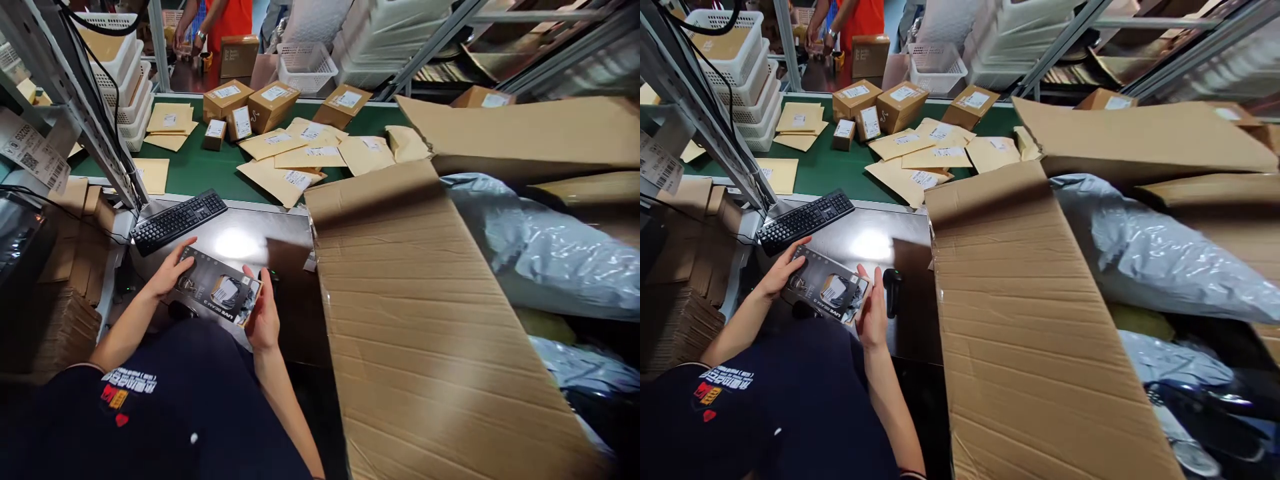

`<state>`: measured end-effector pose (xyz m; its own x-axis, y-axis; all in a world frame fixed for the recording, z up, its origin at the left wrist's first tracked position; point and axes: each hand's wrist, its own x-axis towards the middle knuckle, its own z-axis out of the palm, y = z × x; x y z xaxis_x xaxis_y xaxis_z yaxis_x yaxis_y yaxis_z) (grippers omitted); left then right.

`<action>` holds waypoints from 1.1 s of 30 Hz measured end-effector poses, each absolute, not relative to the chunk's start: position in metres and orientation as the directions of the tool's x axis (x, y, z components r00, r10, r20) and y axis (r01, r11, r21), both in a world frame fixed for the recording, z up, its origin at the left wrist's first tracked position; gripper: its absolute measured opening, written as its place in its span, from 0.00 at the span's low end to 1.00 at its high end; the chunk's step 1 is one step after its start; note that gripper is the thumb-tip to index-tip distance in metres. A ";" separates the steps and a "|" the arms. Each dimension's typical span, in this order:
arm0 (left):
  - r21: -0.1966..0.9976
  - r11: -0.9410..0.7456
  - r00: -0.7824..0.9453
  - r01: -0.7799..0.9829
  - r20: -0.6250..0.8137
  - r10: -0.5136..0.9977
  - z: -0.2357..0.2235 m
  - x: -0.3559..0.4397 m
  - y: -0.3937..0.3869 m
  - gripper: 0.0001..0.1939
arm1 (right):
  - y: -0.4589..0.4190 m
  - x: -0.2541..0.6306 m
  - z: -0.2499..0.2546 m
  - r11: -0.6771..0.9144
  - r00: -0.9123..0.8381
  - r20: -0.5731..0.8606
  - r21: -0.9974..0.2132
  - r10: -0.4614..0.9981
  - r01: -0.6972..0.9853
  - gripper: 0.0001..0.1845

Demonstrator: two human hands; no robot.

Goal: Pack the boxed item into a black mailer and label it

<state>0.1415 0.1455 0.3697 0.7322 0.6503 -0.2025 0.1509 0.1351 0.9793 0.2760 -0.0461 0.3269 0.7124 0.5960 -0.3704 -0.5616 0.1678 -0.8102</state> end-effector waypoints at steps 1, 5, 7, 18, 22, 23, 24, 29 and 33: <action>0.971 0.198 0.719 0.135 -0.233 0.655 0.370 0.140 0.147 0.39 | -0.050 0.279 0.331 0.153 0.697 -0.369 -0.812 0.615 -0.564 0.47; 0.952 0.298 0.681 0.073 -0.266 0.682 0.370 0.132 0.151 0.38 | -0.063 0.292 0.350 0.002 0.553 -0.368 -0.831 0.748 -0.556 0.42; 0.947 0.316 0.681 0.064 -0.272 0.679 0.368 0.130 0.152 0.39 | -0.063 0.293 0.355 -0.028 0.506 -0.352 -0.841 0.788 -0.540 0.36; 0.884 0.458 0.702 0.093 -0.385 0.600 0.359 0.127 0.138 0.51 | -0.046 0.271 0.355 -0.022 0.569 -0.336 -0.873 0.751 -0.487 0.28; 0.897 0.426 0.692 0.119 -0.383 0.612 0.358 0.130 0.135 0.52 | -0.049 0.275 0.352 -0.005 0.568 -0.344 -0.858 0.748 -0.513 0.28; 0.902 0.413 0.685 0.123 -0.378 0.622 0.358 0.131 0.134 0.51 | -0.051 0.276 0.349 0.002 0.566 -0.352 -0.848 0.745 -0.529 0.28; 0.908 0.401 0.677 0.124 -0.372 0.635 0.359 0.132 0.134 0.51 | -0.052 0.277 0.347 0.011 0.570 -0.362 -0.838 0.737 -0.546 0.28; 0.931 0.349 0.660 0.105 -0.328 0.676 0.362 0.137 0.135 0.49 | -0.058 0.279 0.341 0.040 0.637 -0.381 -0.839 0.670 -0.543 0.28; 0.947 0.300 0.679 0.117 -0.296 0.672 0.363 0.136 0.134 0.49 | -0.058 0.277 0.345 0.028 0.627 -0.363 -0.851 0.689 -0.524 0.31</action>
